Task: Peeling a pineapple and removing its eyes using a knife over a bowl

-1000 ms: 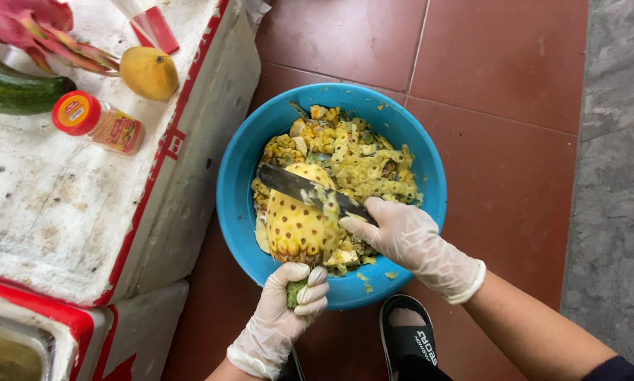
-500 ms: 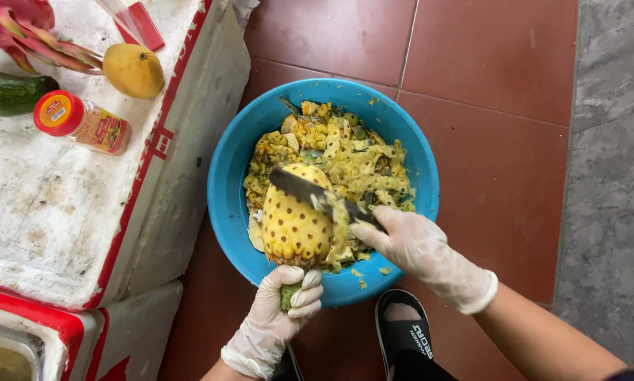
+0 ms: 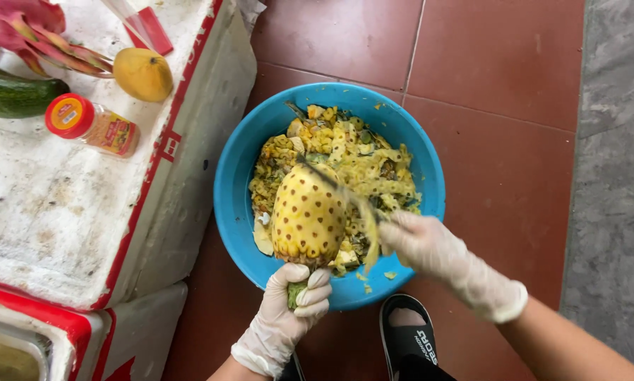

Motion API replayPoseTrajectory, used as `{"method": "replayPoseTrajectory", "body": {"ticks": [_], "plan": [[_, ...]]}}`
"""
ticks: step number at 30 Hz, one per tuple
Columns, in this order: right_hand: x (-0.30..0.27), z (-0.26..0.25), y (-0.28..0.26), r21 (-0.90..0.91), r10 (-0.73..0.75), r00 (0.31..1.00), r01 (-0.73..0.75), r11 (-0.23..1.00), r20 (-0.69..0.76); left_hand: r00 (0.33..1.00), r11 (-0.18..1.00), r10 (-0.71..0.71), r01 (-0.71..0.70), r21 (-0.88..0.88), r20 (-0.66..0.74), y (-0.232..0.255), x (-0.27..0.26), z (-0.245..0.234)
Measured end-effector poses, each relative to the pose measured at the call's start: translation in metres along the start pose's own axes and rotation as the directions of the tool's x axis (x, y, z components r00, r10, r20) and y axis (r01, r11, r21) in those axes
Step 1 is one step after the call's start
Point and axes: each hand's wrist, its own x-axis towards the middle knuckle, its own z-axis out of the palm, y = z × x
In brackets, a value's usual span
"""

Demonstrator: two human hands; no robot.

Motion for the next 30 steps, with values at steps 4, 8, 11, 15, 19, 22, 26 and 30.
{"method": "replayPoseTrajectory", "body": {"ticks": [4,8,11,15,19,22,26,30], "plan": [[0.019,0.025,0.055,-0.461,-0.308,0.952,0.273,0.844,0.001,1.0,0.998,-0.001,0.0,-0.057,-0.019,0.005,0.003,0.001],[0.022,0.025,0.02,-0.564,-0.259,0.962,0.168,0.808,-0.083,0.999,0.997,-0.035,0.037,-0.068,0.031,0.005,0.009,0.007],[0.021,0.001,-0.046,-0.301,-0.074,0.994,0.048,0.952,-0.074,0.997,0.998,-0.056,0.056,-0.004,0.056,-0.002,0.012,0.015],[0.025,-0.022,-0.063,0.297,-0.12,0.99,0.095,0.95,0.068,0.996,0.995,-0.082,0.079,0.059,0.047,-0.005,0.017,0.021],[0.003,-0.016,-0.037,0.167,-0.012,0.998,0.022,0.986,-0.065,0.992,0.963,0.121,-0.107,0.247,-0.043,0.005,0.028,0.034],[0.012,-0.002,0.009,-0.329,-0.158,0.987,0.138,0.934,-0.037,0.942,0.908,0.298,-0.228,0.352,-0.157,0.013,0.04,0.037],[0.031,0.016,0.044,-0.587,-0.4,0.915,0.299,0.752,-0.047,0.895,0.875,0.386,-0.277,0.398,-0.226,0.018,0.047,0.052],[0.041,0.022,0.042,-0.664,-0.454,0.889,0.302,0.685,-0.064,0.808,0.854,0.475,-0.327,0.406,-0.349,0.019,0.053,0.066]]}}
